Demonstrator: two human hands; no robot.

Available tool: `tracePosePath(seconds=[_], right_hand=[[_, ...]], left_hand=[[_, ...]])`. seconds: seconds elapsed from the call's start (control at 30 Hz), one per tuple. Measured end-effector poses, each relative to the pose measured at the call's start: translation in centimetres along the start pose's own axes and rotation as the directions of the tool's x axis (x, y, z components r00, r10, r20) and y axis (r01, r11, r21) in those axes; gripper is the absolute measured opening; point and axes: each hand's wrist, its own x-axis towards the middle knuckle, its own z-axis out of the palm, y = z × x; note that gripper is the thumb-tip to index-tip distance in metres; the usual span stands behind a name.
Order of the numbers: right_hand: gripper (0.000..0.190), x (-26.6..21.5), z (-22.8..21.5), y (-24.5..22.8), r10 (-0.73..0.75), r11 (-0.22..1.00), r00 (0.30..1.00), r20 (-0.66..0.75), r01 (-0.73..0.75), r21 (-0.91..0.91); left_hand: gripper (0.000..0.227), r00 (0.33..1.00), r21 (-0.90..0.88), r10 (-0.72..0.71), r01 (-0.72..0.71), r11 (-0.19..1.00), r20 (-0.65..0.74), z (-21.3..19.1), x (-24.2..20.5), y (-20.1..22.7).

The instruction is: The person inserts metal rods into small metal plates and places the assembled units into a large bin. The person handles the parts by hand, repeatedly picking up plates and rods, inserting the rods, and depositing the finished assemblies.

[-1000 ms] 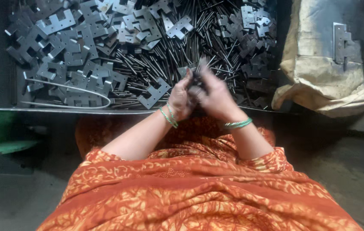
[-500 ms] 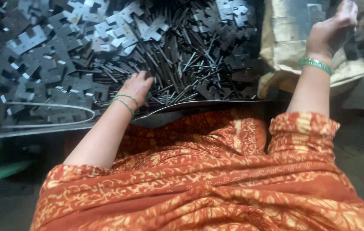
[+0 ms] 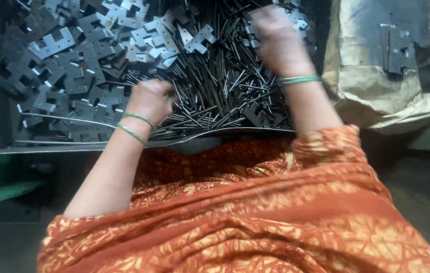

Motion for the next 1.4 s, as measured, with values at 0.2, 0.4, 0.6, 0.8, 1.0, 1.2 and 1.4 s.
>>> tracePosePath(seconds=[0.2,0.4,0.6,0.8,1.0,1.2,1.4], right_hand=[[0.073,5.3,13.3,-7.8,-0.203,0.935,0.947,0.247,0.263,-0.239],[0.05,5.3,14.8,-6.8,-0.039,0.992,0.808,0.588,0.1,-0.071],[0.037,5.0,13.8,-6.7,-0.087,0.982,0.799,0.595,0.17,-0.085],[0.022,2.1,11.2,-4.1,-0.055,0.963,0.849,0.526,0.184,-0.195],[0.019,-3.8,5.8,-1.7,0.456,0.211,0.781,0.428,-0.562,0.8],[0.045,-3.3,3.5,-7.5,0.536,0.374,0.751,0.386,-0.621,0.689],[0.071,-4.1,5.8,-16.4,0.16,0.806,0.844,0.512,-0.411,0.425]], left_hand=[[0.038,0.946,-0.938,-0.319,-0.162,-0.306,-0.06,-1.5,-0.7,-3.2],[0.057,1.0,-0.909,-0.017,-0.011,-0.417,-0.004,-1.8,-1.5,-4.2],[0.023,0.953,0.332,0.273,-0.302,0.894,0.13,3.1,3.8,-1.4],[0.009,0.849,0.362,0.41,-0.517,0.776,0.335,7.0,5.2,-2.3],[0.024,0.989,-0.327,0.008,-0.056,0.944,-0.145,8.1,5.3,-1.1],[0.03,0.935,-0.854,-0.263,0.071,-0.515,0.236,10.3,3.8,2.6],[0.07,0.875,-0.784,-0.248,0.208,-0.584,0.417,13.3,3.6,6.3]])
